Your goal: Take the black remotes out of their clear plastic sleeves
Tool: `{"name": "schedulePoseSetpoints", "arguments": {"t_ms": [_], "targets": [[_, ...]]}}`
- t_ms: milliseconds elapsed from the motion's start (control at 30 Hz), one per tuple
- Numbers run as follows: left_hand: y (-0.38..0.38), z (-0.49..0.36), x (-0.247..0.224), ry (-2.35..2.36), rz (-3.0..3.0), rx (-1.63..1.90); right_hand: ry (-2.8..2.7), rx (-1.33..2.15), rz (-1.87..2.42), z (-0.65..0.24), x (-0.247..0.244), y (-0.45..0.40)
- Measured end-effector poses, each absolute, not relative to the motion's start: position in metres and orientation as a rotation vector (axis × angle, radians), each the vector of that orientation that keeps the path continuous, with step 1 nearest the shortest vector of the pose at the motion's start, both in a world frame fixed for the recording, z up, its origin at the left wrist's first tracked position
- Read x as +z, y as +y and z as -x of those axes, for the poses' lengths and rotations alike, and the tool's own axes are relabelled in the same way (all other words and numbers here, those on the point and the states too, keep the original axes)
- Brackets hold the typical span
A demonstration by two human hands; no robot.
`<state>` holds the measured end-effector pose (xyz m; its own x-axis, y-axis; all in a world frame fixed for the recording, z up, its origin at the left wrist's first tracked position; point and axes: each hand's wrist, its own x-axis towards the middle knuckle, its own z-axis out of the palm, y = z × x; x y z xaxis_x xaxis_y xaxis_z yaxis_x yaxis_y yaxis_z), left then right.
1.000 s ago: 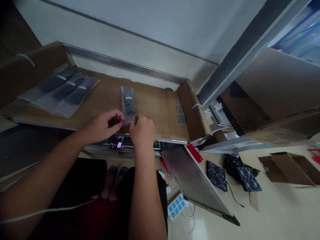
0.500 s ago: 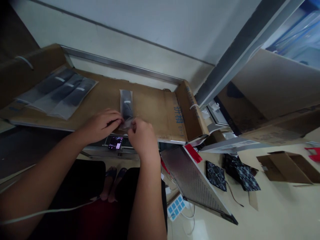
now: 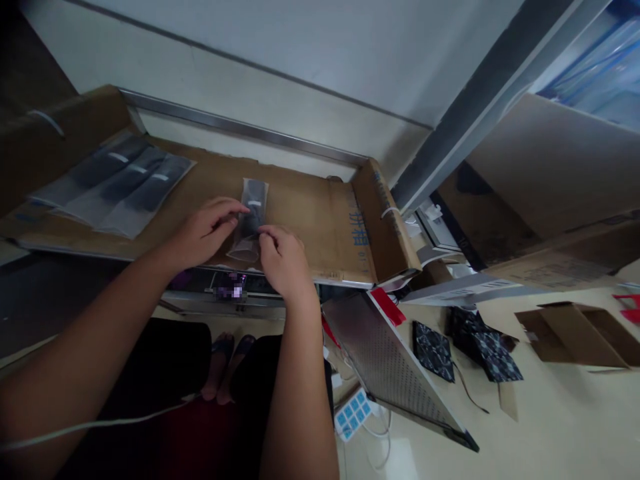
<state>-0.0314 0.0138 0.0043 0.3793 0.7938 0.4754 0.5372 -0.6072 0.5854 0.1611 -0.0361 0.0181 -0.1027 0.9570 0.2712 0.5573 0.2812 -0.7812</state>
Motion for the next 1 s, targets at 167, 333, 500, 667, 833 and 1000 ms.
{"name": "schedulePoseSetpoints", "arguments": {"t_ms": [167, 333, 500, 667, 833, 1000], "targets": [[0.018, 0.028, 0.000, 1.224, -2.345, 1.000, -1.780, 0.522, 1.459, -0.158, 0.017, -0.031], [0.015, 0.028, 0.000, 1.349, -2.341, 0.955, -1.910, 0.320, 1.571, -0.150, 0.004, -0.020], [0.014, 0.030, -0.001, 1.387, -2.343, 0.947, -1.875, 0.272, 1.611, -0.147, 0.001, -0.016], [0.014, 0.033, -0.001, 1.378, -2.319, 0.954, -1.794, 0.358, 1.638, -0.146, 0.005, -0.011], [0.015, 0.034, -0.001, 1.352, -2.240, 0.990, -1.670, 0.521, 1.744, -0.135, 0.009, -0.007], [0.015, 0.034, 0.001, 1.363, -2.217, 0.977, -1.573, 0.543, 1.825, -0.129, 0.012, -0.003]]}}
